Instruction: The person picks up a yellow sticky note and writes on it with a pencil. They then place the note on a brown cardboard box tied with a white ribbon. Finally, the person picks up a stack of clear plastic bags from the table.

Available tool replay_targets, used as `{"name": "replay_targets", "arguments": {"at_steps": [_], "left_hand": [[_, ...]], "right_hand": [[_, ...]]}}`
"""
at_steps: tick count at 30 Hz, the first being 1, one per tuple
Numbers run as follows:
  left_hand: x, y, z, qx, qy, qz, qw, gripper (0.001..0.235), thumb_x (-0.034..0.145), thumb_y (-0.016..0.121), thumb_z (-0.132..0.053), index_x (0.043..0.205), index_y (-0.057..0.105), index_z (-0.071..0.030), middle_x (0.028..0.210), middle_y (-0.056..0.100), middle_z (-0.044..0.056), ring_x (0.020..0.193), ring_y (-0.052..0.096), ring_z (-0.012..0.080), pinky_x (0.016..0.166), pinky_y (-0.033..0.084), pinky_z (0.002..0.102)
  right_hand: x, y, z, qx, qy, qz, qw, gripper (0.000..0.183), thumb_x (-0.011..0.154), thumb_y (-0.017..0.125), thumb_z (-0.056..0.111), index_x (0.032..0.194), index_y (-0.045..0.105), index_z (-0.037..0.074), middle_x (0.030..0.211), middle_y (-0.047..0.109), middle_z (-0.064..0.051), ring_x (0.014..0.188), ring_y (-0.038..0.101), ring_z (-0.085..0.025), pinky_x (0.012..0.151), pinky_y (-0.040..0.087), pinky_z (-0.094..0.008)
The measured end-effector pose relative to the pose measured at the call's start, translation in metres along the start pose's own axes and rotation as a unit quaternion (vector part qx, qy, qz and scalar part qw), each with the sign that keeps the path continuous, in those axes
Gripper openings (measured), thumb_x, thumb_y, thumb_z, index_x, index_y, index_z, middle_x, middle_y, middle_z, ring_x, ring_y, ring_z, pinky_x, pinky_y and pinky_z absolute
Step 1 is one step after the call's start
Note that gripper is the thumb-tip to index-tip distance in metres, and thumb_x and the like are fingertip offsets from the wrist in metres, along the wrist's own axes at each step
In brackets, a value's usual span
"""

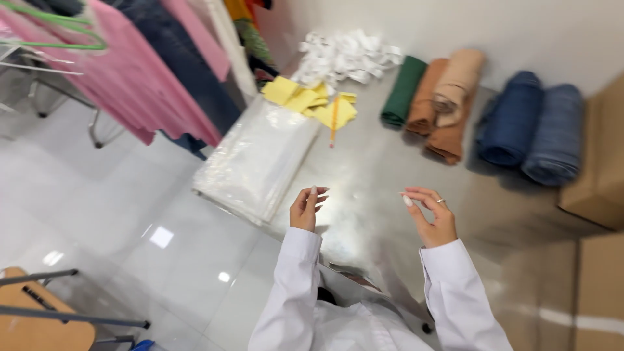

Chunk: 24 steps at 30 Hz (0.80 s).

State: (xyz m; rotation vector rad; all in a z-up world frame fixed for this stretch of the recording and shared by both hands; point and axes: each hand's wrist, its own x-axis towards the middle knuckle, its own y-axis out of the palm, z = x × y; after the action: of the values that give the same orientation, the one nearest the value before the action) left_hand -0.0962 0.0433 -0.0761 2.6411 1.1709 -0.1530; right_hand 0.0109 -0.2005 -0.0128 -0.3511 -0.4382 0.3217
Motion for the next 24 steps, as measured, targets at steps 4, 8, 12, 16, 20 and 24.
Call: {"name": "replay_targets", "arguments": {"at_steps": [4, 8, 12, 16, 20, 24], "left_hand": [[0.051, -0.046, 0.005, 0.003, 0.012, -0.027, 1.000, 0.022, 0.101, 0.064, -0.035, 0.104, 0.075, -0.016, 0.104, 0.077, 0.005, 0.095, 0.073, 0.0186, 0.079, 0.057, 0.029], [0.140, -0.098, 0.077, 0.235, 0.052, -0.055, 0.969, 0.027, 0.092, 0.076, -0.037, 0.109, 0.073, -0.017, 0.113, 0.069, 0.010, 0.109, 0.067, 0.0333, 0.090, 0.057, 0.043], [0.175, -0.120, 0.085, 0.519, 0.056, -0.024, 0.853, 0.053, 0.083, 0.081, -0.036, 0.127, 0.058, -0.018, 0.127, 0.051, 0.008, 0.122, 0.054, 0.0350, 0.103, 0.048, 0.051], [0.197, -0.138, 0.109, 0.547, 0.072, 0.004, 0.834, 0.056, 0.082, 0.081, -0.045, 0.124, 0.054, -0.020, 0.125, 0.045, 0.005, 0.117, 0.052, 0.0308, 0.098, 0.050, 0.048], [0.219, -0.155, 0.141, 0.470, 0.095, -0.041, 0.877, 0.027, 0.085, 0.076, -0.035, 0.103, 0.062, -0.020, 0.101, 0.054, 0.000, 0.097, 0.063, 0.0258, 0.084, 0.055, 0.039], [0.208, -0.154, 0.130, 0.453, 0.163, -0.084, 0.873, 0.042, 0.068, 0.088, -0.036, 0.094, 0.062, -0.016, 0.093, 0.055, 0.003, 0.087, 0.065, 0.0291, 0.078, 0.057, 0.039]], "right_hand": [[0.025, 0.089, -0.064, 0.030, 0.095, 0.067, 0.993, 0.018, 0.095, 0.073, 0.023, 0.110, 0.078, 0.016, 0.121, 0.071, -0.008, 0.118, 0.063, -0.025, 0.100, 0.049, -0.043], [0.040, 0.179, -0.134, 0.105, 0.261, 0.079, 0.956, 0.022, 0.094, 0.071, 0.014, 0.115, 0.076, 0.011, 0.123, 0.069, -0.016, 0.121, 0.062, -0.031, 0.101, 0.051, -0.046], [0.061, 0.214, -0.130, 0.108, 0.340, 0.094, 0.930, 0.021, 0.091, 0.075, 0.021, 0.111, 0.078, 0.020, 0.120, 0.071, -0.010, 0.119, 0.062, -0.023, 0.101, 0.052, -0.039], [0.062, 0.221, -0.139, 0.133, 0.348, 0.100, 0.922, 0.028, 0.092, 0.074, 0.025, 0.119, 0.077, 0.024, 0.120, 0.070, -0.008, 0.119, 0.060, -0.019, 0.104, 0.048, -0.037], [0.056, 0.218, -0.111, 0.203, 0.323, 0.084, 0.920, 0.031, 0.097, 0.063, 0.013, 0.126, 0.073, 0.015, 0.118, 0.066, -0.005, 0.115, 0.052, -0.014, 0.105, 0.043, -0.031], [0.053, 0.231, -0.141, 0.210, 0.301, 0.081, 0.927, 0.029, 0.098, 0.063, 0.006, 0.124, 0.073, 0.011, 0.121, 0.067, -0.012, 0.119, 0.052, -0.018, 0.110, 0.041, -0.037]]}}
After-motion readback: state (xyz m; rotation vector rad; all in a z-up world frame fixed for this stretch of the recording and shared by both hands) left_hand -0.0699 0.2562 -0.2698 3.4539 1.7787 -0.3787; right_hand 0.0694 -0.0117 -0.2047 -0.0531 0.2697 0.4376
